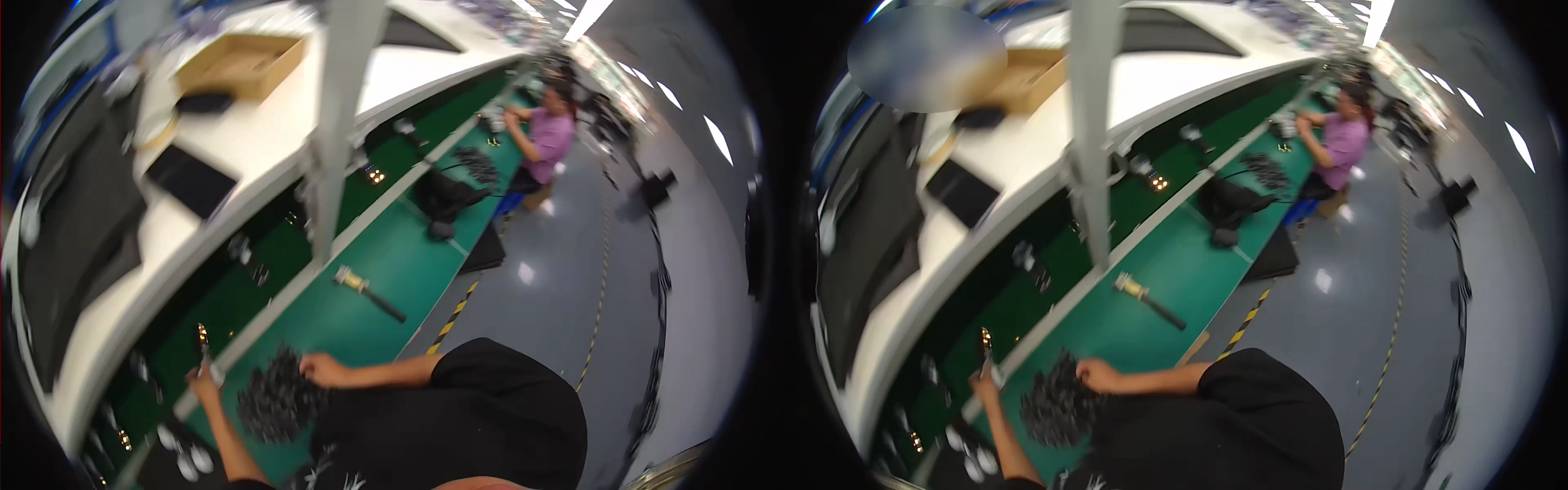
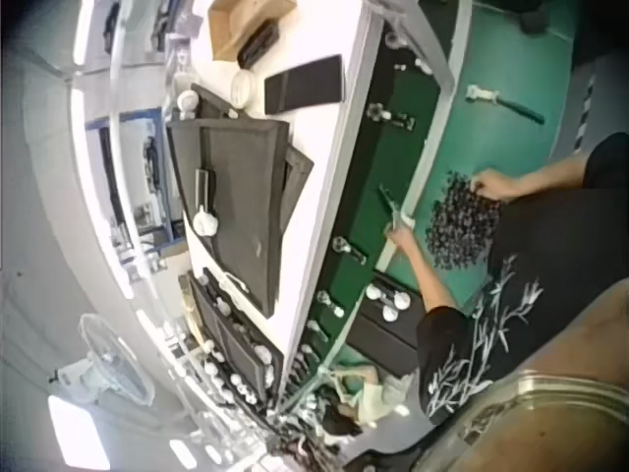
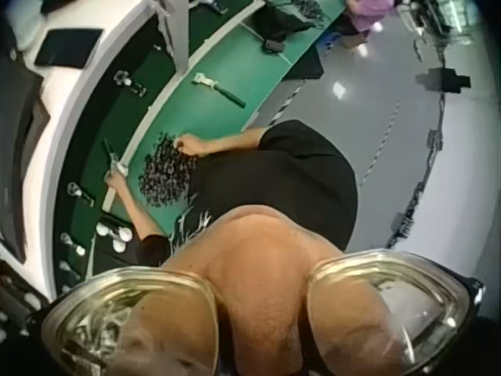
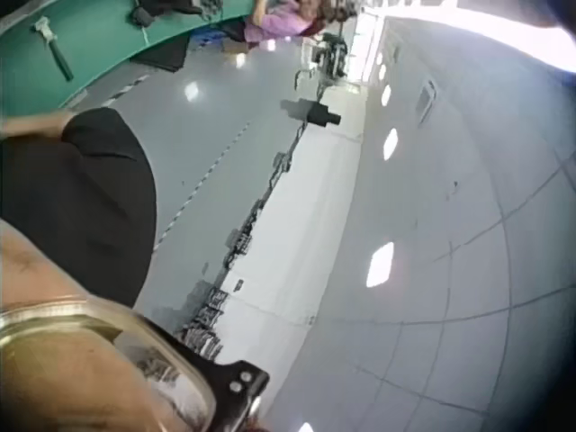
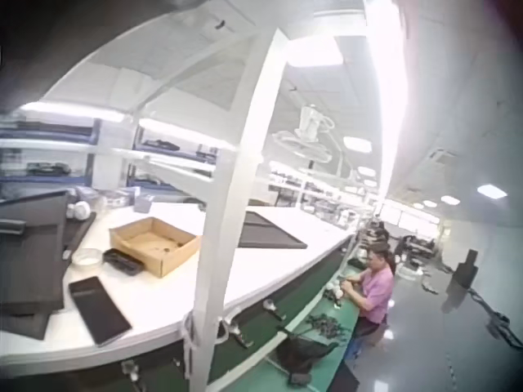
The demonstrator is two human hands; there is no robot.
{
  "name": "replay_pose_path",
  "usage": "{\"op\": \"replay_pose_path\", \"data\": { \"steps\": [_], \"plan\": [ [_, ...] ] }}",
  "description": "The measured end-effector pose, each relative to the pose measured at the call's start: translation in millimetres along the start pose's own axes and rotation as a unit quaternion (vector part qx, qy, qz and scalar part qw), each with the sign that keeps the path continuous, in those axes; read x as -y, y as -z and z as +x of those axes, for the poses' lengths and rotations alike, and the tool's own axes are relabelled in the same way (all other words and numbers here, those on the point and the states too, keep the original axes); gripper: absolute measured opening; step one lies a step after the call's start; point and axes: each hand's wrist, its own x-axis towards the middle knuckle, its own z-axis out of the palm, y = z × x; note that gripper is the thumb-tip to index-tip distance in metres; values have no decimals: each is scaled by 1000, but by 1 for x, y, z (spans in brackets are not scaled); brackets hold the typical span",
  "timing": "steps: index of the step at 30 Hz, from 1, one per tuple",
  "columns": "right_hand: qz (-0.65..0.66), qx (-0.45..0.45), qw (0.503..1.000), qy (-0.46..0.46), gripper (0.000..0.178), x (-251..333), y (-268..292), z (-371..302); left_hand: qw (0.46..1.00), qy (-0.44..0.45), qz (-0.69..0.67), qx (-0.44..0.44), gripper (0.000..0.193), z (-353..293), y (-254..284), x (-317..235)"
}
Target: Assembling electronic components and light fixtures at a manual assembly station.
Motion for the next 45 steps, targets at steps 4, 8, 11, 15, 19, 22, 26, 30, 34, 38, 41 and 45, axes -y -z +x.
{"op": "replay_pose_path", "data": {
  "steps": [4, 8, 11, 15, 19, 22, 26, 30, 34, 38, 41, 45],
  "plan": [
    [-3, 18, 1000, -11, 16, 52, 38, -1, 777, 238, -558, 169, 27, -170, 18, -25],
    [55, 40, 997, -30, 30, 86, 57, -22, 601, 358, -638, 322, 45, -246, 33, -46],
    [175, 111, 969, -136, 34, 127, 50, -32, 546, 289, -634, 465, 50, -256, 45, -40],
    [276, 135, 944, -118, 32, 169, 54, -46, 617, 205, -631, 424, 45, -271, 57, -67],
    [306, 167, 930, -116, 26, 190, 73, -56, 716, 98, -592, 357, 44, -272, 51, -82],
    [343, 207, 912, -87, 23, 207, 74, -66, 783, -8, -544, 300, 56, -273, 45, -82],
    [348, 221, 904, -108, 21, 209, 70, -72, 825, -71, -498, 259, 54, -273, 38, -87],
    [333, 224, 906, -136, 20, 207, 67, -73, 856, -114, -452, 222, 47, -276, 36, -92],
    [314, 217, 914, -137, 21, 201, 64, -73, 888, -147, -392, 192, 42, -278, 41, -101],
    [337, 217, 905, -143, 17, 195, 61, -71, 884, -143, -393, 207, 37, -283, 48, -108],
    [318, 229, 909, -140, 16, 201, 62, -70, 886, -120, -394, 212, 36, -284, 51, -107],
    [266, 226, 932, -98, 14, 203, 61, -74, 898, -97, -375, 206, 35, -286, 52, -106]
  ]
}}
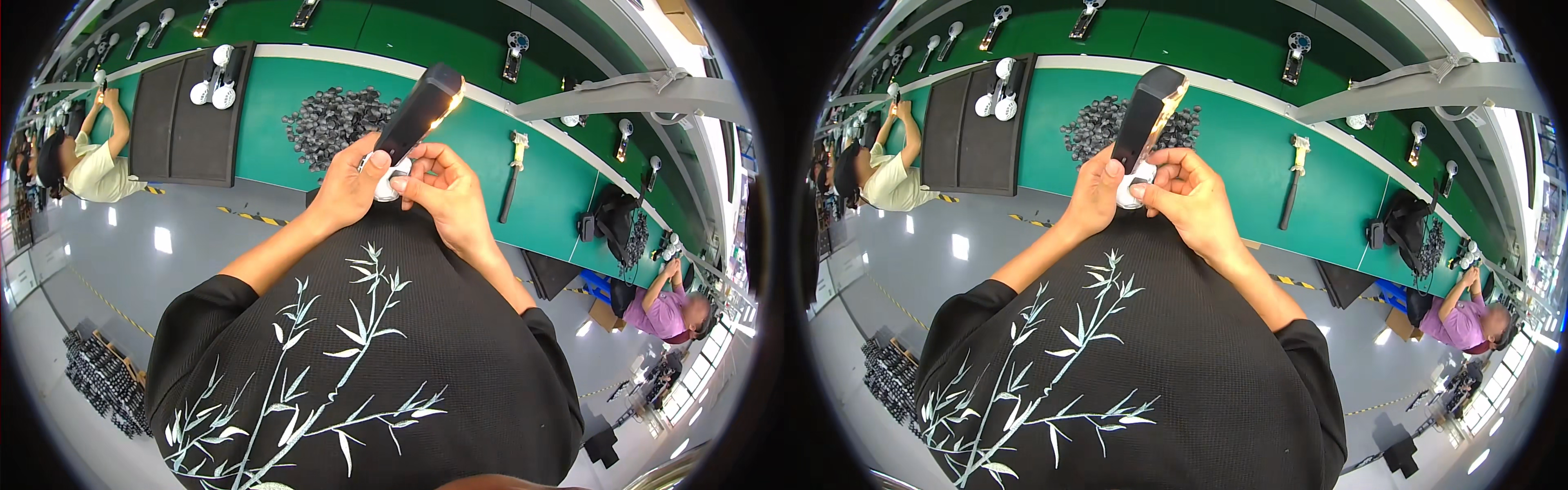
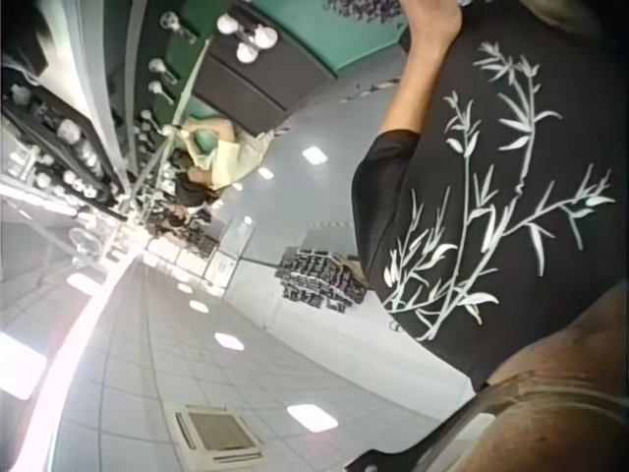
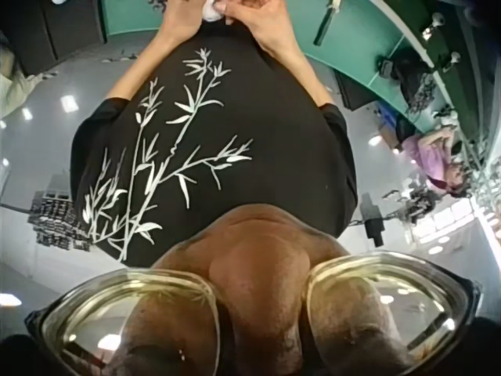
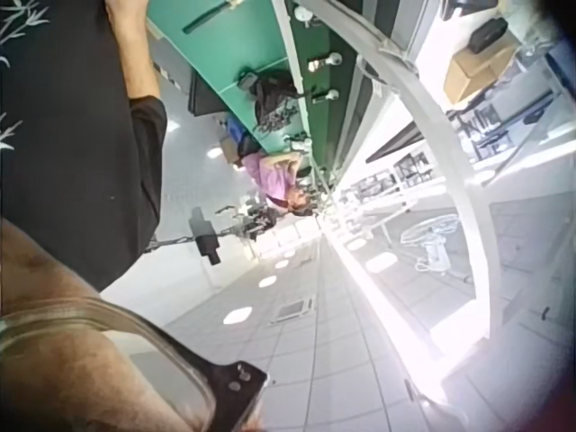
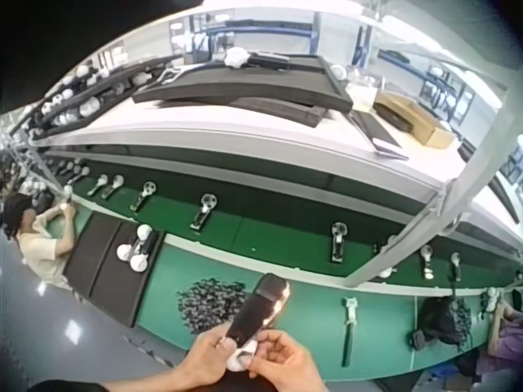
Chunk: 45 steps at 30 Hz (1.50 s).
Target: Assembling electronic components and light fixtures at a manual assembly station.
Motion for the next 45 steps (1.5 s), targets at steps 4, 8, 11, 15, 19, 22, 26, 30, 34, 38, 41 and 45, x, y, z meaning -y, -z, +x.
{"op": "replay_pose_path", "data": {
  "steps": [4, 8, 11, 15, 19, 22, 26, 30, 34, 38, 41, 45],
  "plan": [
    [-128, -28, 986, 102, 14, -4, -4, -4, 997, 0, 72, -29, 34, 1, 0, 4],
    [-330, 5, 918, 222, 16, -4, -3, -8, 993, 30, 100, -59, 48, -2, 6, 16],
    [-261, -4, 947, 187, 15, -7, -2, -7, 995, 35, 68, -64, 40, -2, 2, 10],
    [-158, 0, 975, 157, 13, -10, 0, -7, 996, 33, 49, -68, 38, -3, 2, 8],
    [-56, 31, 983, 173, 14, -9, 1, -8, 994, 12, 87, -59, 50, -4, 4, 12],
    [2, -14, 995, 96, 14, 2, -2, -11, 994, 18, 76, -79, 51, -5, 4, 9],
    [37, -27, 998, 53, 14, 3, -1, -12, 996, 17, 44, -81, 53, -7, 6, 11],
    [17, -13, 999, 32, 12, 2, 4, -11, 996, -2, 30, -79, 54, -7, 8, 13],
    [-89, 28, 995, 28, 9, 3, 8, -10, 992, -57, 76, -82, 54, -7, 7, 13],
    [-10, 4, 1000, -2, 8, 7, 0, -11, 992, -66, 79, -73, 53, -6, 4, 13],
    [-19, 5, 1000, -21, 8, 5, 0, -7, 990, -82, 95, -58, 52, -6, 3, 15],
    [-10, 7, 999, -51, 10, -1, 1, -3, 989, -96, 104, -43, 51, -7, -1, 13]
  ]
}}
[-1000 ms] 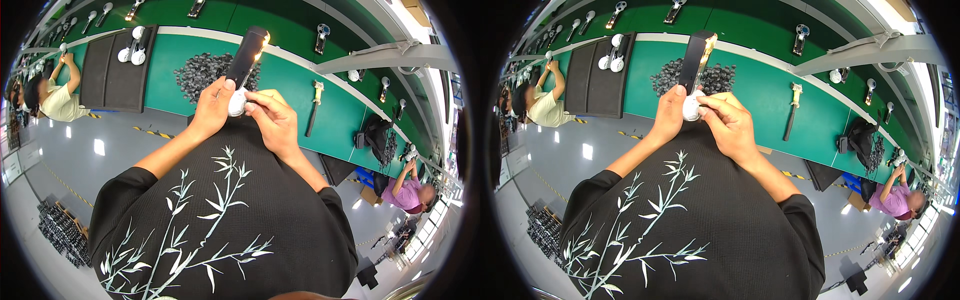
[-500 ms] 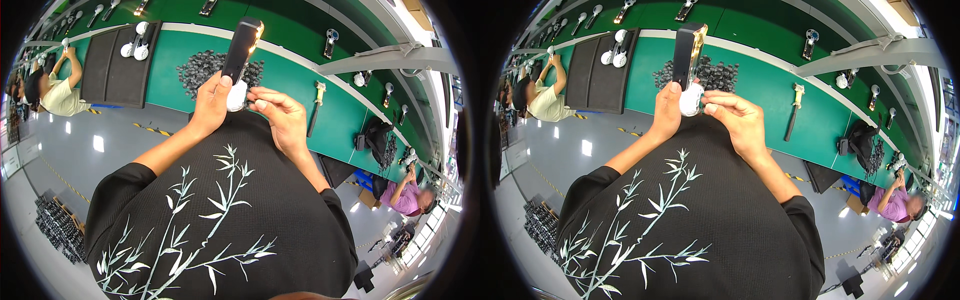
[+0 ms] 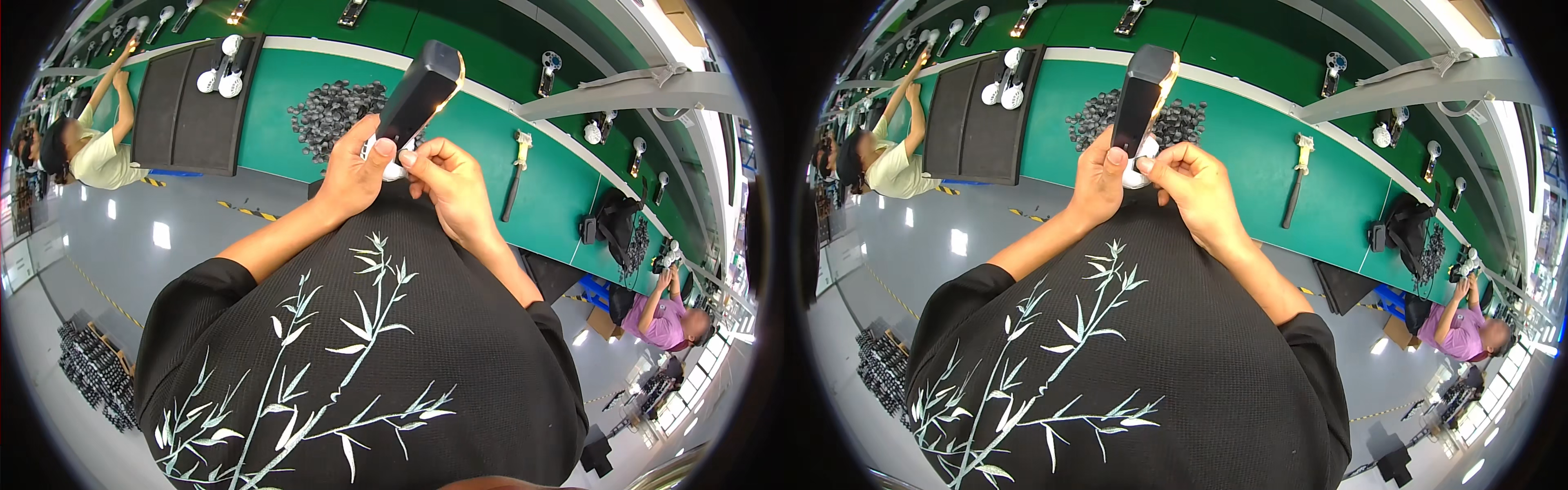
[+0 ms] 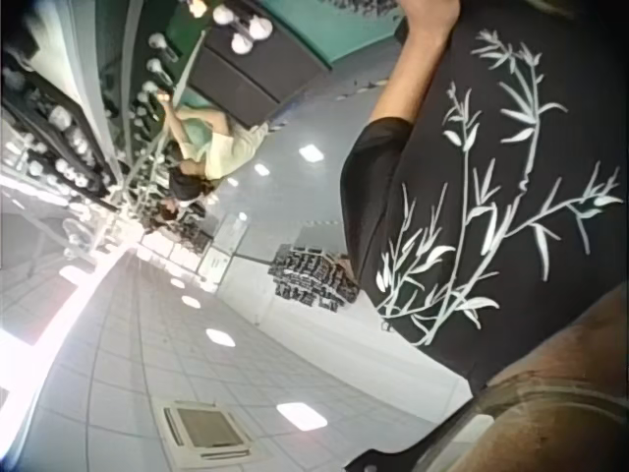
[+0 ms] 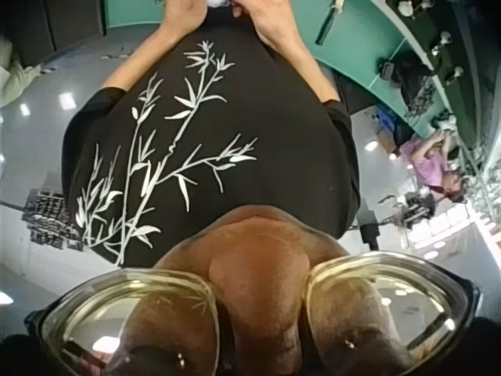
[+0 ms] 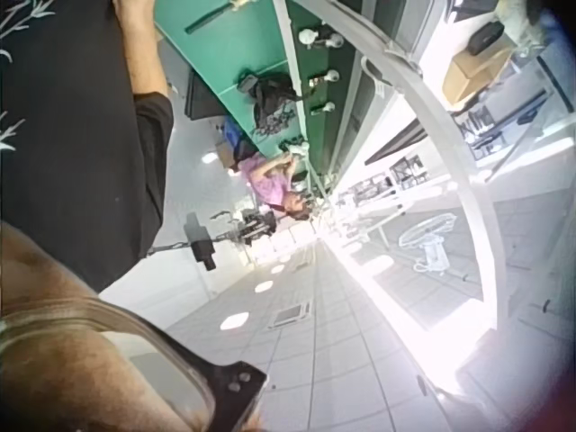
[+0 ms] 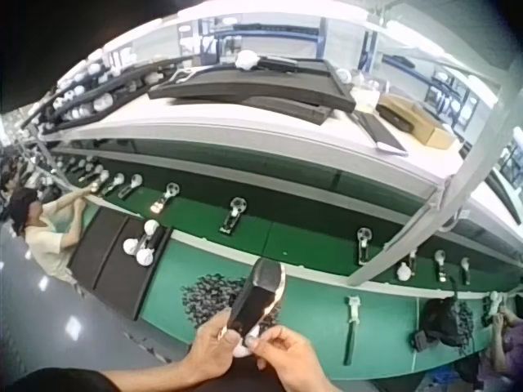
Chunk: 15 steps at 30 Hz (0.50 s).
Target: Assembling electronic components and light fixtures at a manual assembly station.
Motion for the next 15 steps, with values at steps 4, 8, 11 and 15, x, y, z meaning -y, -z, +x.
{"op": "replay_pose_path", "data": {
  "steps": [4, 8, 11, 15],
  "plan": [
    [51, 6, 998, -34, 11, -9, 1, 2, 1000, 10, -22, -1, 51, 1, -4, -5],
    [87, 24, 994, -66, 10, -13, 3, 3, 997, 42, -56, 24, 54, 2, -3, -4],
    [113, 29, 993, -32, 12, -15, 10, 3, 993, 55, -101, 6, 55, 4, -2, 3],
    [96, 11, 995, 31, 19, -14, 9, 4, 987, 59, -149, -5, 54, 3, -2, 6]
  ]
}}
